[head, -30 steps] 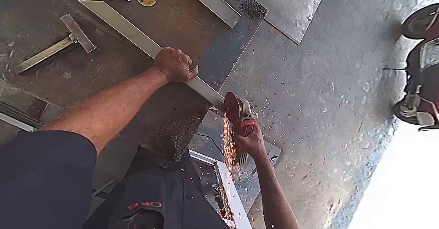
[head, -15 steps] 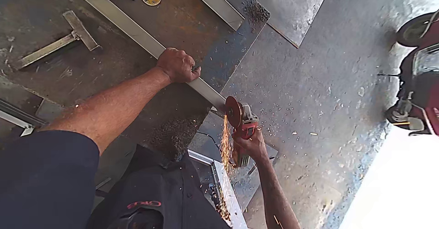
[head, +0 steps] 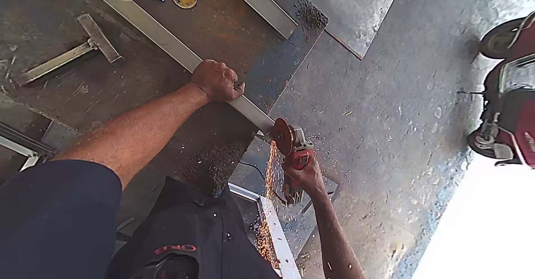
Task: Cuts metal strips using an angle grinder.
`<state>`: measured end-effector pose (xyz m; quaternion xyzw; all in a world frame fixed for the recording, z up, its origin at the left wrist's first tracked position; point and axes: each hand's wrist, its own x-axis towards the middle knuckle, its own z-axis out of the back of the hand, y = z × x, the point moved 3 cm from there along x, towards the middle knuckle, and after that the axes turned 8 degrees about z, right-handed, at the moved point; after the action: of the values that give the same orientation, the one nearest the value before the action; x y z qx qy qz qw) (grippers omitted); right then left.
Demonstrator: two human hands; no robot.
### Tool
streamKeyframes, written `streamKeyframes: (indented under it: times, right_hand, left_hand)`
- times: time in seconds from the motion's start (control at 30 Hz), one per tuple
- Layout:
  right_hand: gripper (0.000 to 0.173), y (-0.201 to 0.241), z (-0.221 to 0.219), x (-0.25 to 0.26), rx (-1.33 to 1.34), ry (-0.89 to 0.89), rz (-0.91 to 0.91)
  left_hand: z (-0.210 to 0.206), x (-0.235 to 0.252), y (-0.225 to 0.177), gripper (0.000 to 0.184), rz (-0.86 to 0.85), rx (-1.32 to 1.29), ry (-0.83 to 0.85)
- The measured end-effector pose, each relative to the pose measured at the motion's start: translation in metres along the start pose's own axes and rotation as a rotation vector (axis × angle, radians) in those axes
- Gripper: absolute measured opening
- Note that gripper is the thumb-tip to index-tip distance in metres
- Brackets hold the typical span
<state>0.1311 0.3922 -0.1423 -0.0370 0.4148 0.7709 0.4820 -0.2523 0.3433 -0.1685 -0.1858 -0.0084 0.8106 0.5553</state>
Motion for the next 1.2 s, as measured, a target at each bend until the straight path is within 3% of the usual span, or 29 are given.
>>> streamKeyframes:
  times: [0.77,1.2]
  right_hand:
    - [0.079,0.016,0.007,0.007,-0.045,0.041,-0.044]
    - [0.073,0.009,0.005,0.009,-0.016,0.047,-0.028]
  left_hand:
    - [0.000,0.000,0.001,0.057,-0.011,-0.002,-0.013]
    - [-0.003,0.001,0.002,0.060,-0.006,-0.007,-0.018]
